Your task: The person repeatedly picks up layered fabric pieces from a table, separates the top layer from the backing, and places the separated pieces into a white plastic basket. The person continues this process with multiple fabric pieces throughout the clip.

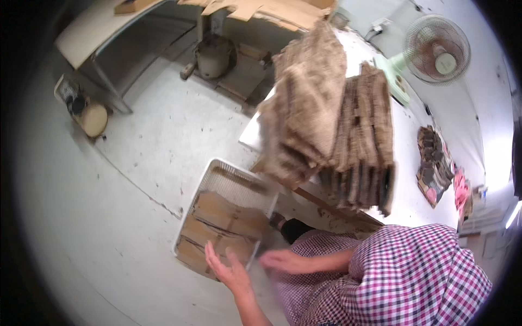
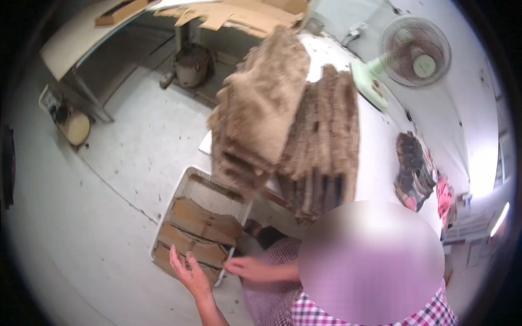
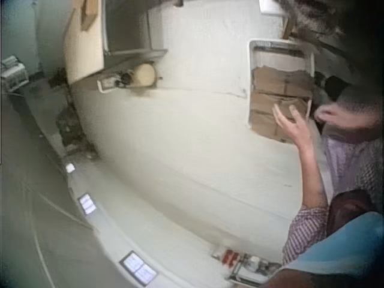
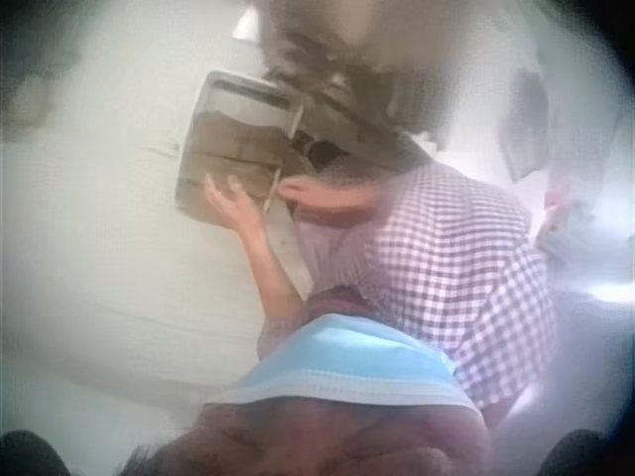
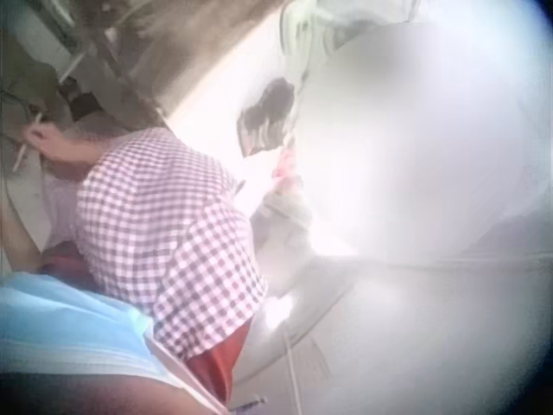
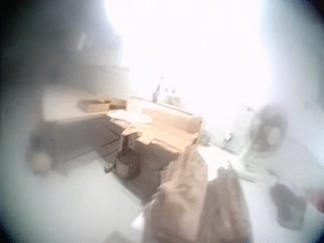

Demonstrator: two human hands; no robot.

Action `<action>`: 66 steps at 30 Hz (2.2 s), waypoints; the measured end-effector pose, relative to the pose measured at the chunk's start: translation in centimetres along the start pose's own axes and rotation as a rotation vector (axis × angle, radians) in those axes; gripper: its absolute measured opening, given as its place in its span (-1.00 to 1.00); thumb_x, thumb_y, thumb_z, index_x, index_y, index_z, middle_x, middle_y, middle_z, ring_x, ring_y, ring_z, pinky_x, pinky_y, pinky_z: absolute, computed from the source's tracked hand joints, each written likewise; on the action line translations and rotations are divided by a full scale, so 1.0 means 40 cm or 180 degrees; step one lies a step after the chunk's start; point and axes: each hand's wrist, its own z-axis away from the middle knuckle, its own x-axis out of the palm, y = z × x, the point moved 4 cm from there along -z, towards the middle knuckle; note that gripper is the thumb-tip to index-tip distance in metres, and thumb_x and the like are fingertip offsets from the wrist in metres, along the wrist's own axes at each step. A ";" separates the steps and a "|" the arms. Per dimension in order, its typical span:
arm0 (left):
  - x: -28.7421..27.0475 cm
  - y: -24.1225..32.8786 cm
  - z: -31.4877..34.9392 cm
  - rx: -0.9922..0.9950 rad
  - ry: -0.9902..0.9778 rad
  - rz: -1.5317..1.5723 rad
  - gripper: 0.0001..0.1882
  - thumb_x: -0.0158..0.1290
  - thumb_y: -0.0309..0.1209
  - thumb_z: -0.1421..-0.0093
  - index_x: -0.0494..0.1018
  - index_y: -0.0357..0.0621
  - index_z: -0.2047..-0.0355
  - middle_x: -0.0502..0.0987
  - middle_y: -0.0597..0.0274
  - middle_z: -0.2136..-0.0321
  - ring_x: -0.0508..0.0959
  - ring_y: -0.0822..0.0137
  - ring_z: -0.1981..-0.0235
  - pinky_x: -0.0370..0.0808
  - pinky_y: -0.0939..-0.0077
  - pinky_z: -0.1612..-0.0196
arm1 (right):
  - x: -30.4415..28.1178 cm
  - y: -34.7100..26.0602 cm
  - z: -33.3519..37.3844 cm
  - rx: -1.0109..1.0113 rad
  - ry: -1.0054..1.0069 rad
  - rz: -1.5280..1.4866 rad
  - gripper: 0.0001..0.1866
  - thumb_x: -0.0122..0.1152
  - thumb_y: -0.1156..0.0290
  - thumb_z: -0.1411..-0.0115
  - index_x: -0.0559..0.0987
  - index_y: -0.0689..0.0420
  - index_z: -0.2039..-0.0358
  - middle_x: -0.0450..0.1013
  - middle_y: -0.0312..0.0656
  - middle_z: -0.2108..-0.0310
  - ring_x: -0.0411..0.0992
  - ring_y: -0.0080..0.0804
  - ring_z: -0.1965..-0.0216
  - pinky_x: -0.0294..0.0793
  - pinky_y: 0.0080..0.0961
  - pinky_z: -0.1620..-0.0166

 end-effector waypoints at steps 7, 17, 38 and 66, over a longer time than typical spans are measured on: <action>0.059 0.543 0.049 0.1683 -0.1009 0.0430 -0.60 -0.08 -0.37 -0.34 0.35 -0.37 -0.11 0.41 -0.04 -0.07 0.40 0.12 -0.13 0.31 0.28 -0.20 | -0.332 -0.130 0.459 0.1206 0.0540 -0.0899 -0.64 -0.04 0.20 -0.38 0.57 0.20 0.08 0.55 -0.16 0.20 0.51 -0.45 0.14 0.50 -0.48 0.04; 0.556 0.703 -0.062 0.0412 -0.3246 0.0204 -0.24 -0.34 0.04 -0.38 0.09 -0.49 -0.25 0.23 -0.32 -0.22 0.18 -0.07 -0.30 0.09 0.29 -0.32 | -0.731 -0.452 0.414 -0.0246 0.2249 -0.0922 -0.04 0.13 -0.11 -0.22 -0.03 0.29 -0.35 0.19 0.03 -0.25 0.18 -0.22 -0.26 0.15 -0.28 -0.28; 0.825 0.663 0.009 -0.0389 -0.3150 0.0260 -0.49 -0.06 -0.09 -0.33 0.42 -0.41 0.09 0.55 0.05 0.24 0.51 0.32 0.20 0.45 0.40 0.10 | -0.790 -0.238 0.429 -0.0416 0.1455 -0.3356 -0.29 0.12 -0.01 -0.26 0.24 0.21 -0.25 0.33 -0.14 -0.17 0.32 -0.33 -0.18 0.35 -0.33 -0.23; 0.596 0.681 -0.559 -0.1314 -0.3189 -0.0400 -0.31 -0.13 0.12 -0.29 0.46 -0.36 -0.01 0.54 0.06 0.03 0.50 0.23 0.00 0.40 0.31 -0.06 | -0.705 -0.767 0.186 -0.0468 0.1223 -0.2673 -0.32 0.34 0.11 -0.14 0.37 0.25 -0.15 0.39 -0.13 -0.09 0.33 -0.35 -0.12 0.30 -0.37 -0.20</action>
